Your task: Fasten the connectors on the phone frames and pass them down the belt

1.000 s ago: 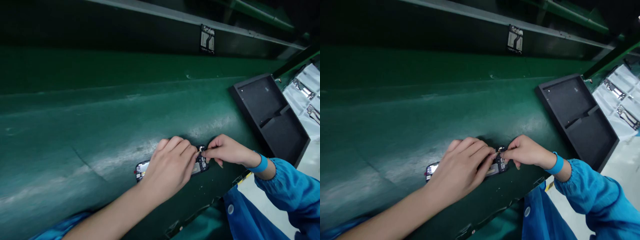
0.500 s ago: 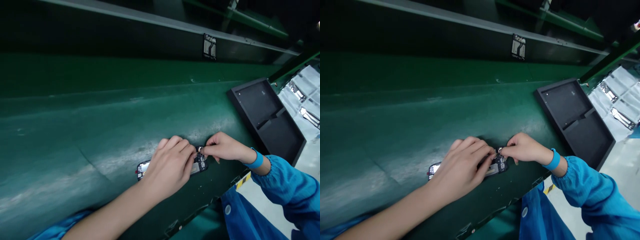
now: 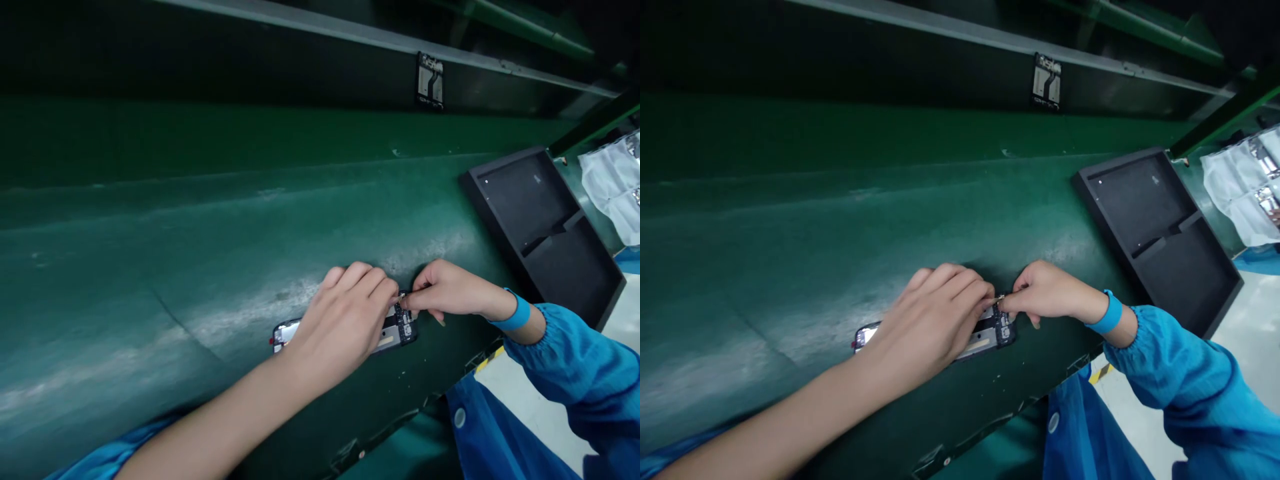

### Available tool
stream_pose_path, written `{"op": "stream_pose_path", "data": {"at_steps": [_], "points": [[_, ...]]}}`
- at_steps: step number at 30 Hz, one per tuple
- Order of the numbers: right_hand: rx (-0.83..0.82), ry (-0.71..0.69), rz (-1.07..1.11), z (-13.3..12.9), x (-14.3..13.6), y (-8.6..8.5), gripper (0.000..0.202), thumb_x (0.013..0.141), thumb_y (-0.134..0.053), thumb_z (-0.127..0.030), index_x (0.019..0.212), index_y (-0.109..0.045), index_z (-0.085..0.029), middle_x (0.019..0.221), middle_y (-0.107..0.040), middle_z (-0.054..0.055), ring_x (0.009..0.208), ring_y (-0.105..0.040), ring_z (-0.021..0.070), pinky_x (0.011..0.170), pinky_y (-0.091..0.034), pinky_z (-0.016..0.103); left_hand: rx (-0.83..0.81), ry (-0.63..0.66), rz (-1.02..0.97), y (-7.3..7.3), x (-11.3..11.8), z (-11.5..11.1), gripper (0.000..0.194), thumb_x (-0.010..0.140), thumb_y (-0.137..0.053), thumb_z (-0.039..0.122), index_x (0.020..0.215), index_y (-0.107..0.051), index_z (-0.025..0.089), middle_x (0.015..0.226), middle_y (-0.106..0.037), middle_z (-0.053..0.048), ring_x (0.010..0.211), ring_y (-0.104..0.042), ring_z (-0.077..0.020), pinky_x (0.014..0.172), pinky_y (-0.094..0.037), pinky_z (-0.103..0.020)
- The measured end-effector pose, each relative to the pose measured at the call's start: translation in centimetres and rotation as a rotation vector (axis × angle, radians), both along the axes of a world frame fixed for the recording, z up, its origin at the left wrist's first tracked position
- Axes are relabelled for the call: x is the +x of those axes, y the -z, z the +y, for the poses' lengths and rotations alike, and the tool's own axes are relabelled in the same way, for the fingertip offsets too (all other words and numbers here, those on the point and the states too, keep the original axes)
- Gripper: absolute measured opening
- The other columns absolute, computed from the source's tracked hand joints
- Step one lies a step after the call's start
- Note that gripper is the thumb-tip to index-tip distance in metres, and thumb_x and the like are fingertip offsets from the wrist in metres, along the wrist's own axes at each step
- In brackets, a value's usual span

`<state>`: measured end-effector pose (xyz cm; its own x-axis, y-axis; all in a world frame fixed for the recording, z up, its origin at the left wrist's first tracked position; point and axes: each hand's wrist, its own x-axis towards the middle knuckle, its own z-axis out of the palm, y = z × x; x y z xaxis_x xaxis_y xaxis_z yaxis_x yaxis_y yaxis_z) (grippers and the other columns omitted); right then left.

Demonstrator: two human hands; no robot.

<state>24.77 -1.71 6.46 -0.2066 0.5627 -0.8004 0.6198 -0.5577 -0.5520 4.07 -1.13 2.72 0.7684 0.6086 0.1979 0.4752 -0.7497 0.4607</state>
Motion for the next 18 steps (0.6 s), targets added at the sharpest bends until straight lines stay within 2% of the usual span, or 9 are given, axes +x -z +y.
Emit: {"op": "stream_pose_path", "data": {"at_steps": [6,18], "points": [[0.004,-0.002,0.005,0.03,0.05,-0.08,0.023,0.084,-0.067,-0.025,0.063,-0.07,-0.016,0.04,-0.053,-0.004,0.042,-0.046,0.0089,0.045,-0.03,0.022,-0.086,0.055,-0.021,0.17,-0.59,0.18,0.029,0.104,-0.039,0.019,0.088,-0.063,0.016,0.083,-0.061,-0.006,0.083,-0.05,-0.0234,0.072,-0.033,-0.036],[-0.001,0.003,-0.052,-0.09,-0.37,-0.19,0.02,0.08,-0.064,-0.021,0.062,-0.068,-0.017,0.039,-0.051,-0.004,0.04,-0.045,0.0098,0.043,-0.03,0.023,0.066,0.032,-0.026,0.86,0.1,0.07,0.019,0.097,-0.047,0.01,0.088,-0.062,0.016,0.082,-0.06,-0.005,0.081,-0.05,-0.0228,0.071,-0.033,-0.036]]}}
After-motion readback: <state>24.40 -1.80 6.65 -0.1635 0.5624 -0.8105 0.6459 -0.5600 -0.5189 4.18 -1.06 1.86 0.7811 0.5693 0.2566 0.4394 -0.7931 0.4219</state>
